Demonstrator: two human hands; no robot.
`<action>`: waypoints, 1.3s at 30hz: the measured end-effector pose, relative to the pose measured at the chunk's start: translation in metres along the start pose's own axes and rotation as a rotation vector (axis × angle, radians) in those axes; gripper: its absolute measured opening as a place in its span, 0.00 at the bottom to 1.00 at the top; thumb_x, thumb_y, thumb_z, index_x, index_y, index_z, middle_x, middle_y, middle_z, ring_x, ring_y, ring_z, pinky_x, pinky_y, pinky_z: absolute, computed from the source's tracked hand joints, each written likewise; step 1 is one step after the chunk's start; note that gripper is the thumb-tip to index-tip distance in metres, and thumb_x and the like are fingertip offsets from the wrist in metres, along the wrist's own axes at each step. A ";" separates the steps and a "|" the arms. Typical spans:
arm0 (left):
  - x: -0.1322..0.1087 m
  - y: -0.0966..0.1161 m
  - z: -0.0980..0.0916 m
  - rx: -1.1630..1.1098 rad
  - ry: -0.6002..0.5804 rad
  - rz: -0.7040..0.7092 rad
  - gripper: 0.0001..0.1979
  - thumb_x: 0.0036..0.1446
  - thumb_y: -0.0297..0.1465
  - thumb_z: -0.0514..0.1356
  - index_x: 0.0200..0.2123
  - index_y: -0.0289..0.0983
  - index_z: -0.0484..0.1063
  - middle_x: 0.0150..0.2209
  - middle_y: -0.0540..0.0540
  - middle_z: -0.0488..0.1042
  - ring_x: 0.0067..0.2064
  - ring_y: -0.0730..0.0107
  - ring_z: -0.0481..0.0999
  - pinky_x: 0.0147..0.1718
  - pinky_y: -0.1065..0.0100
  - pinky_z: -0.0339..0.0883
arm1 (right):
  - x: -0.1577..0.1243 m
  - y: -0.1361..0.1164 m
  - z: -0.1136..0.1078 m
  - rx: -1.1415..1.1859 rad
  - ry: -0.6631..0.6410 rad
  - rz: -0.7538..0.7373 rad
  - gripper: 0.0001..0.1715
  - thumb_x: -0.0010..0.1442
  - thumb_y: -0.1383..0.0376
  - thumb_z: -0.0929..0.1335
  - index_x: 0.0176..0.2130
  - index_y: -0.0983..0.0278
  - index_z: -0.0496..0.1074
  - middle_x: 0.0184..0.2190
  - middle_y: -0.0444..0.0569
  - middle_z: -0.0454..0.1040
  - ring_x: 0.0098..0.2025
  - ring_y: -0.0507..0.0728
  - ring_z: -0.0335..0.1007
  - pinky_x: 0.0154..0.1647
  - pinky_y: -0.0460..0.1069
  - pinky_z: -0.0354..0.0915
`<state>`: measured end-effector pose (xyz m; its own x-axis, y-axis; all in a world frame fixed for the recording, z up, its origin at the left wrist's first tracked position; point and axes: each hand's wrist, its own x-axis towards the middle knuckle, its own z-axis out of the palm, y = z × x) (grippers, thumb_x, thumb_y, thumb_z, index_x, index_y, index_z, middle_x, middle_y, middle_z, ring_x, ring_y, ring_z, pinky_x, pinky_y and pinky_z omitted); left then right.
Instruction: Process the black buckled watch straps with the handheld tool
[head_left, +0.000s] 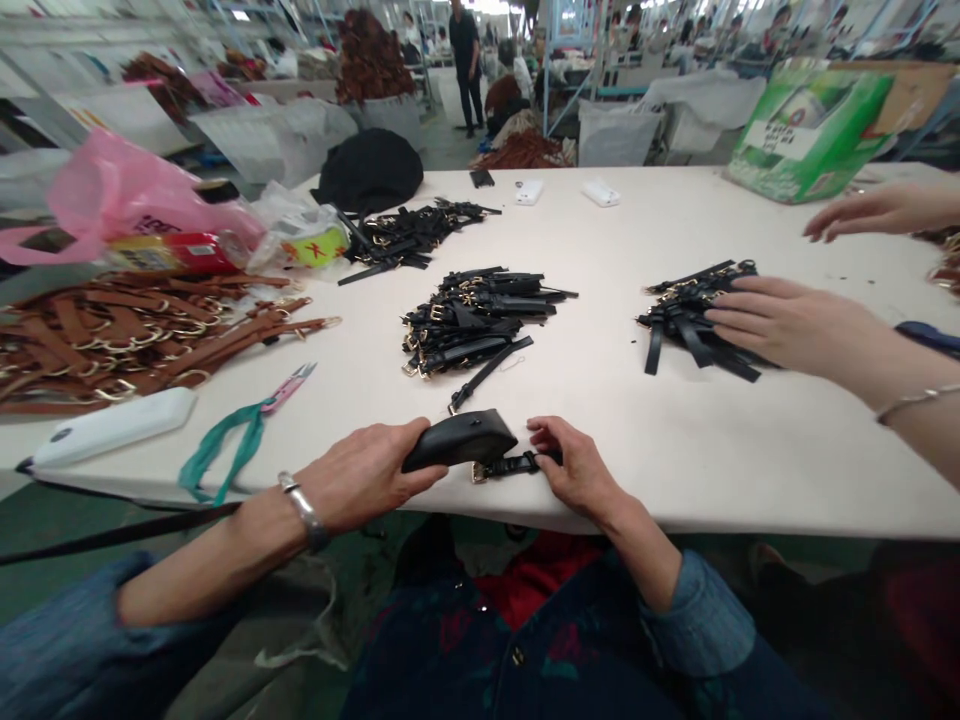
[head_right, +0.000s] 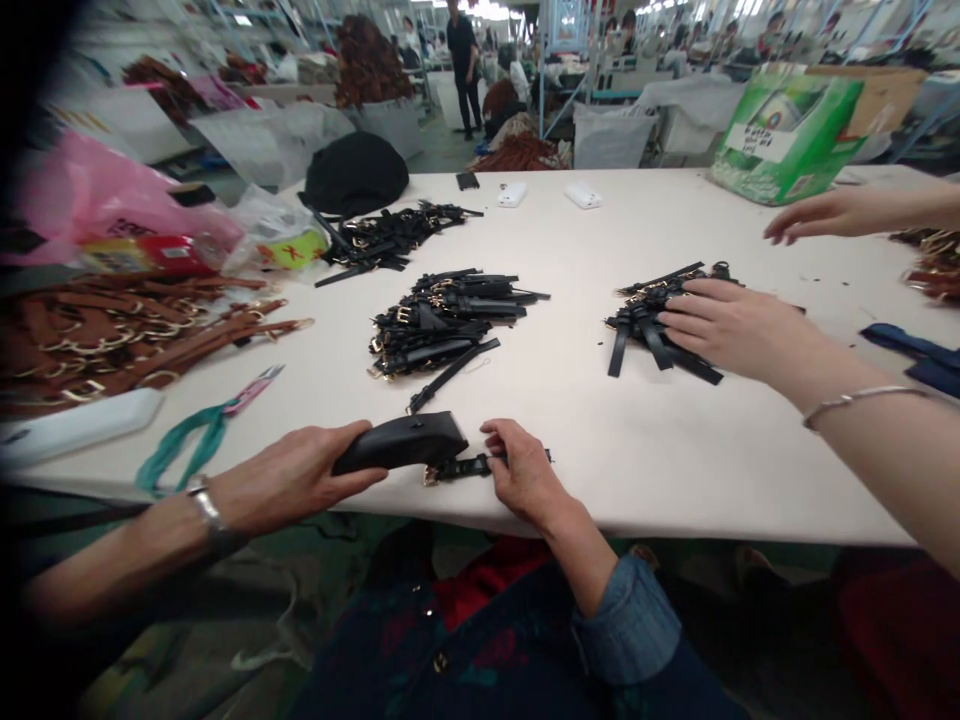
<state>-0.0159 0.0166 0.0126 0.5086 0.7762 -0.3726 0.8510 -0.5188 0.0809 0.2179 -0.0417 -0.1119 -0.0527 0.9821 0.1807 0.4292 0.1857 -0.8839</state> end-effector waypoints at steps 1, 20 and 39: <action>-0.005 -0.004 -0.004 -0.003 -0.024 -0.005 0.18 0.53 0.47 0.49 0.37 0.41 0.65 0.29 0.46 0.73 0.31 0.62 0.73 0.28 0.68 0.59 | 0.000 0.000 0.000 0.000 0.004 -0.004 0.26 0.47 0.78 0.62 0.46 0.62 0.63 0.38 0.47 0.68 0.37 0.51 0.67 0.43 0.49 0.66; -0.025 -0.017 0.009 0.013 -0.082 -0.072 0.18 0.53 0.47 0.49 0.38 0.41 0.65 0.29 0.45 0.73 0.32 0.60 0.73 0.29 0.67 0.60 | -0.001 -0.006 -0.003 -0.210 -0.072 -0.163 0.15 0.47 0.71 0.66 0.38 0.63 0.72 0.44 0.51 0.68 0.47 0.57 0.64 0.50 0.53 0.61; -0.031 -0.016 0.012 -0.053 -0.106 -0.055 0.16 0.52 0.45 0.50 0.38 0.41 0.66 0.31 0.46 0.74 0.33 0.61 0.74 0.31 0.67 0.62 | 0.003 -0.014 -0.008 -0.245 -0.206 -0.108 0.14 0.52 0.71 0.67 0.41 0.61 0.70 0.42 0.49 0.67 0.45 0.55 0.62 0.47 0.51 0.60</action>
<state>-0.0466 -0.0038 0.0124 0.4468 0.7591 -0.4735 0.8844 -0.4546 0.1058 0.2190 -0.0411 -0.0960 -0.2797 0.9476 0.1544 0.6139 0.3001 -0.7301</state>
